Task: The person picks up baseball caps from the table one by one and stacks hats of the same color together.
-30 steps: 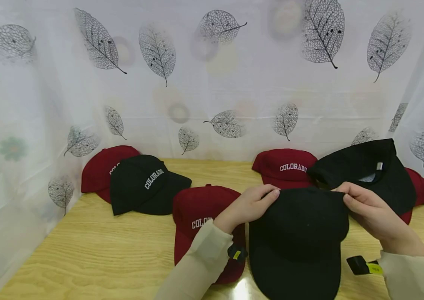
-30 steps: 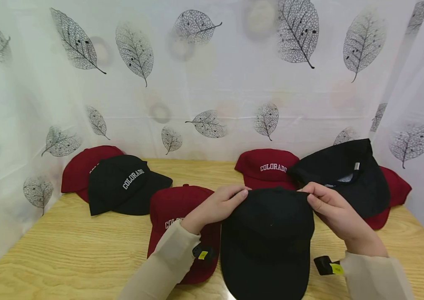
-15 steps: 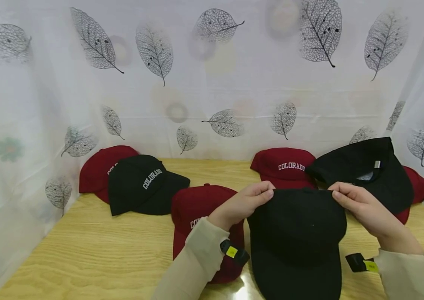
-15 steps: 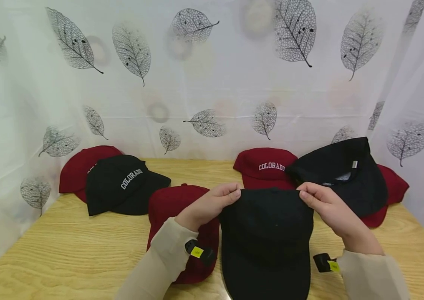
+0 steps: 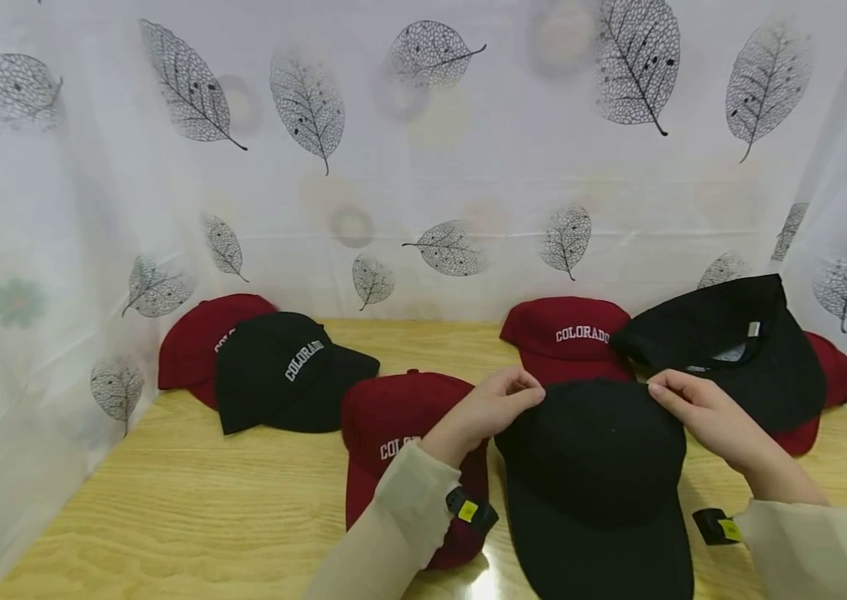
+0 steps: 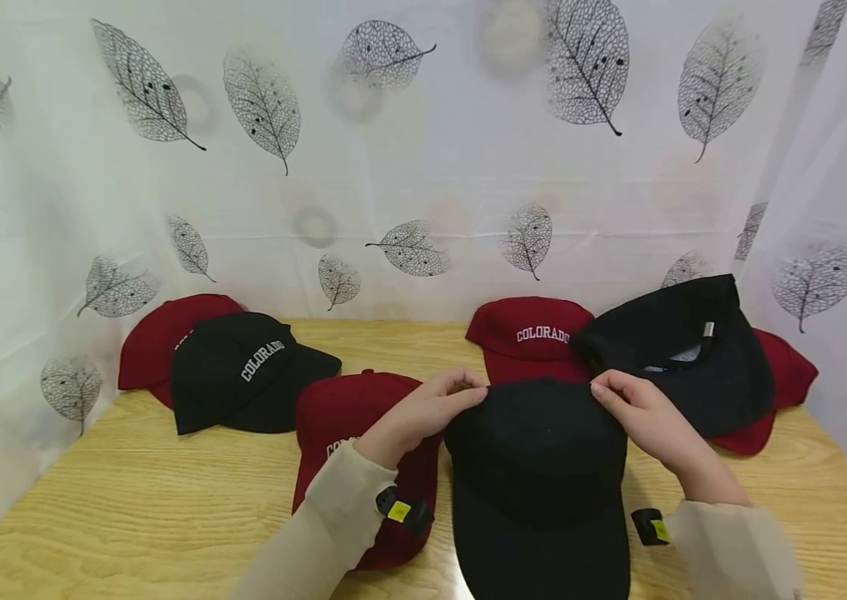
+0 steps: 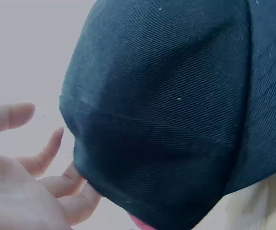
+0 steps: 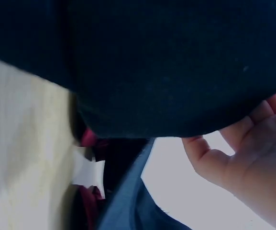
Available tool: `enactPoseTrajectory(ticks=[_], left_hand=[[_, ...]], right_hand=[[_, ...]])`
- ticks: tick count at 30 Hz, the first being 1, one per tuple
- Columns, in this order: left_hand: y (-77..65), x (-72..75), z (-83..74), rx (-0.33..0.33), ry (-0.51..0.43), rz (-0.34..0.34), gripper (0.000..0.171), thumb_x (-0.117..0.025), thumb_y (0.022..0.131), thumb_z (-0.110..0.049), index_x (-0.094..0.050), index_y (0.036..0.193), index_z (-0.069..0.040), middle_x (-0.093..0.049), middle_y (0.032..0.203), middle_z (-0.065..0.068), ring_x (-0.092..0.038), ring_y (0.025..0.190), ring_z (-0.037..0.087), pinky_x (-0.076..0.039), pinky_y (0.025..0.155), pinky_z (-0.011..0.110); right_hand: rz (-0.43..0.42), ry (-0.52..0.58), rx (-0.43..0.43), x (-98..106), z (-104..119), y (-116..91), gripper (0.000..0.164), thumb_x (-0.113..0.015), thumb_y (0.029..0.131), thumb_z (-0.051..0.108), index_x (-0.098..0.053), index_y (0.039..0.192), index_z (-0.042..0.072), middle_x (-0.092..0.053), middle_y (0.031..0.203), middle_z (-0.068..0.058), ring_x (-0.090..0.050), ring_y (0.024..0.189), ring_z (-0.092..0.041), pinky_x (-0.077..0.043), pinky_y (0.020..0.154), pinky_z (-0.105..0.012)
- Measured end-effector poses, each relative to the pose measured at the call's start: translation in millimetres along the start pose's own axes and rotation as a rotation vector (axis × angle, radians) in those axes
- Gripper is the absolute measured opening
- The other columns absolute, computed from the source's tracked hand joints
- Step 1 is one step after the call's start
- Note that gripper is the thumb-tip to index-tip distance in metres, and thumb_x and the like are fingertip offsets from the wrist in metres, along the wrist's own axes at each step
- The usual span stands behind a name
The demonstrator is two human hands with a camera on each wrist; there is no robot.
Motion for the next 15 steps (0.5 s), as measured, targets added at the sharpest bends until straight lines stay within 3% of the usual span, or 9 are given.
enactPoseTrajectory(ticks=[4,10,15], left_hand=[[-1.1,-6.0,1.5,0.021,0.083,0.035,0.014,-0.055,0.088,-0.02,-0.053,0.096,-0.009,-0.051,0.093,0.001,-0.045,0.083,0.014,-0.039,0.072,0.028],[-3.0,-12.0,2.0,0.043,0.118,0.069,0.019,-0.055,0.088,-0.022,-0.049,0.101,-0.011,-0.049,0.105,0.002,-0.045,0.094,0.015,-0.038,0.082,0.032],[-9.3,-10.7,-3.2,0.057,0.164,0.084,0.027,-0.055,0.087,-0.027,-0.047,0.109,-0.012,-0.046,0.118,0.004,-0.043,0.105,0.016,-0.035,0.089,0.036]], right_hand=[[0.025,0.002,-0.034,-5.6,-8.6,2.5,0.021,-0.038,0.095,0.013,-0.053,0.09,-0.002,-0.051,0.075,-0.006,-0.048,0.066,-0.014,-0.041,0.057,-0.026],[0.045,-0.021,-0.084,-9.4,-17.0,3.8,0.023,-0.038,0.096,0.014,-0.052,0.087,-0.002,-0.049,0.074,-0.006,-0.047,0.065,-0.012,-0.04,0.057,-0.026],[0.028,-0.203,-0.156,-5.7,-11.5,4.0,0.026,-0.041,0.095,0.022,-0.054,0.096,-0.001,-0.054,0.084,-0.008,-0.048,0.073,-0.016,-0.041,0.063,-0.031]])
Point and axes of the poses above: each hand's wrist, its own y-axis towards the middle knuckle, its own x-axis out of the back of the hand, z = x × y, the point moved 2 cm from there along y, towards the middle knuckle
